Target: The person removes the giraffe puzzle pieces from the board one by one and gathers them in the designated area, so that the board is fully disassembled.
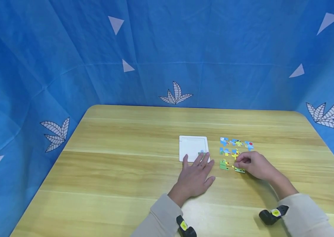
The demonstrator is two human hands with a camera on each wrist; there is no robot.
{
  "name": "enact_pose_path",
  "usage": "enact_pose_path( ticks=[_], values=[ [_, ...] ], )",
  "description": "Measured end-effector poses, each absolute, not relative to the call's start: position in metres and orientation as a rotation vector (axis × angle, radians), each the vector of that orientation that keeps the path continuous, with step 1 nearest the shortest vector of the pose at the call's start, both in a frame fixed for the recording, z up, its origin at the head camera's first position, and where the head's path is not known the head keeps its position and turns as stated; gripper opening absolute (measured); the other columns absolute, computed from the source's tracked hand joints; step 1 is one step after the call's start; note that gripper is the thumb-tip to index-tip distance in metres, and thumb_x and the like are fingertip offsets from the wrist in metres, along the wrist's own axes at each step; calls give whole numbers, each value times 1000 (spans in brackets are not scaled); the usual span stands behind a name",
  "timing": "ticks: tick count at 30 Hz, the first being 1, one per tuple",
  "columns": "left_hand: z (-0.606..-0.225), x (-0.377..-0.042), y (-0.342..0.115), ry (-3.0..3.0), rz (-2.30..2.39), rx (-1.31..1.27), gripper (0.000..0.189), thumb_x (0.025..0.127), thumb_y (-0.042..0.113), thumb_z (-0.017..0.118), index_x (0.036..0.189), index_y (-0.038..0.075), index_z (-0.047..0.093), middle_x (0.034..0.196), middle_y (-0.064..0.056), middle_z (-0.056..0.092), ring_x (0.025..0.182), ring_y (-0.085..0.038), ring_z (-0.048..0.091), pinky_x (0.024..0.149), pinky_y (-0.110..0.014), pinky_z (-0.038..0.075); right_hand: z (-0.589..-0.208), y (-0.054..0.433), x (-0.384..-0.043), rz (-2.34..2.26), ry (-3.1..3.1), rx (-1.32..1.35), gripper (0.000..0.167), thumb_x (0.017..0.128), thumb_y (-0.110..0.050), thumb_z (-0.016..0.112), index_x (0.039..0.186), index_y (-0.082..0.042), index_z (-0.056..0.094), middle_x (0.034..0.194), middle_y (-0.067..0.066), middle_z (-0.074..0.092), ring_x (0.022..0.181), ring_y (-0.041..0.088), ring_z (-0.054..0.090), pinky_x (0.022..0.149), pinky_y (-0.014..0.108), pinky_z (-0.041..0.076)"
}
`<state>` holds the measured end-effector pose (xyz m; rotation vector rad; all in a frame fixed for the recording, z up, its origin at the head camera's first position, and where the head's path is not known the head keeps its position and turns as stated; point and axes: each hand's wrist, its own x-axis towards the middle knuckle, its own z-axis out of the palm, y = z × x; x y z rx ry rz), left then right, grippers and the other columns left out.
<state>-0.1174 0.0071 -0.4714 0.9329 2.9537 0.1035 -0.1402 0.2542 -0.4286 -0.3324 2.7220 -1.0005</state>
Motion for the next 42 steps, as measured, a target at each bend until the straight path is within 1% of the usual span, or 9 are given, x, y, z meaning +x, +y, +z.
enact_pose_path(
  ticks=[9, 20, 27, 30, 36, 42],
  values=[
    [-470, -117, 8, 2937, 116, 927, 58, 99, 54, 20, 151, 29, 20, 159, 5, 4, 146, -14, 3, 110, -62, 8, -433, 252, -138, -976, 2808, -356, 5, 85, -15, 69, 87, -10, 69, 80, -2, 65, 68, 6, 53, 61, 22, 45],
    [-470, -117, 8, 2955, 98, 930, 58, 99, 54, 20, 151, 29, 21, 160, 5, 5, 146, -14, 4, 110, -62, 9, -438, 252, -137, -955, 2877, -316, 5, 84, -13, 70, 88, -10, 69, 82, 0, 63, 69, 8, 50, 60, 22, 43],
    [-469, -116, 8, 2950, 106, 927, 58, 99, 54, 21, 151, 29, 20, 159, 5, 5, 146, -14, 3, 110, -62, 9, -440, 251, -136, -941, 2904, -300, 7, 84, -14, 71, 88, -9, 67, 82, 1, 62, 69, 9, 51, 61, 22, 44],
    [-469, -117, 7, 2951, 95, 931, 58, 99, 54, 21, 151, 29, 20, 159, 4, 5, 146, -14, 3, 110, -62, 9, -438, 249, -137, -942, 2910, -305, 9, 85, -15, 70, 89, -8, 67, 81, 1, 61, 69, 10, 49, 60, 23, 42],
    [-470, -117, 7, 2954, 92, 932, 58, 99, 54, 20, 151, 28, 21, 160, 4, 6, 146, -14, 4, 110, -62, 11, -428, 238, -147, -995, 2891, -334, 12, 89, -19, 66, 93, -8, 68, 81, 2, 62, 68, 12, 51, 60, 24, 43],
    [-472, -117, 7, 2959, 72, 942, 58, 99, 54, 19, 151, 29, 21, 160, 5, 5, 146, -14, 3, 109, -62, 12, -418, 214, -163, -1028, 2828, -411, 18, 93, -20, 61, 101, -5, 66, 89, 5, 64, 74, 14, 56, 65, 29, 47]
  ],
)
